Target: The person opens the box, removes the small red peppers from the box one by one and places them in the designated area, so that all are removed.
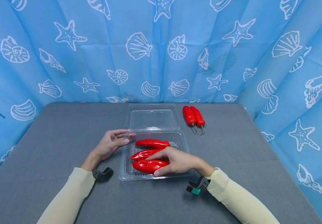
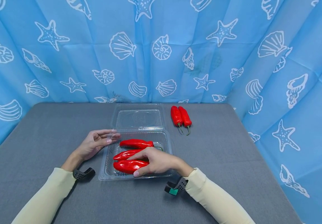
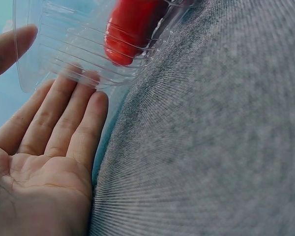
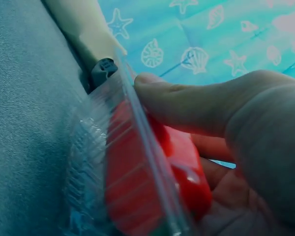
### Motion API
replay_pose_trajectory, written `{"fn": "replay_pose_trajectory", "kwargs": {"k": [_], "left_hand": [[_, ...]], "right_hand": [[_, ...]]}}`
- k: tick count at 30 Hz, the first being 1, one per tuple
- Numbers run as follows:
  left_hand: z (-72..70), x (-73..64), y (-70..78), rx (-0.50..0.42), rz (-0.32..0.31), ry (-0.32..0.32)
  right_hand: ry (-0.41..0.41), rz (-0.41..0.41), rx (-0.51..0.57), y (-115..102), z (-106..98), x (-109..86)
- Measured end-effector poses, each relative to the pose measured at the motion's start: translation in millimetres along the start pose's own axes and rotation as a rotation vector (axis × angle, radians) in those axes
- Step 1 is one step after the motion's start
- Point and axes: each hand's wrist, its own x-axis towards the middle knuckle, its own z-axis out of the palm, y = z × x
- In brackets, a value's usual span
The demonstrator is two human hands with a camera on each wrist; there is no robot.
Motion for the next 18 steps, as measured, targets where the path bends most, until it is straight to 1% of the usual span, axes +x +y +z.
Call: {"fn": "replay_pose_trajectory", "kwargs": {"k": [5, 9, 11, 14, 18], "left_hand": [[0.2, 0.1, 0.4, 0.007, 0.005, -0.003], [0.6, -0.1, 0.7, 0.009, 0.005, 0.001], [0.6, -0.2, 0.6, 0.008, 0.004, 0.003], [0.5, 0.0, 1.1, 0.000, 0.003, 0.004], [0.2, 0.3, 1.7, -0.014, 0.006, -0.002]], "right_hand": [[-0.025, -0.018, -0.035, -3, -6, -4.9], [-0.006, -0.020, -0.027, -6, -10, -7.8], [0.022, -0.018, -0.011, -8, -13, -9.7], [0.083, -0.018, 0.014, -9, -19, -13.3], [0.190, -0.020, 0.010, -10, -31, -19.9]]}}
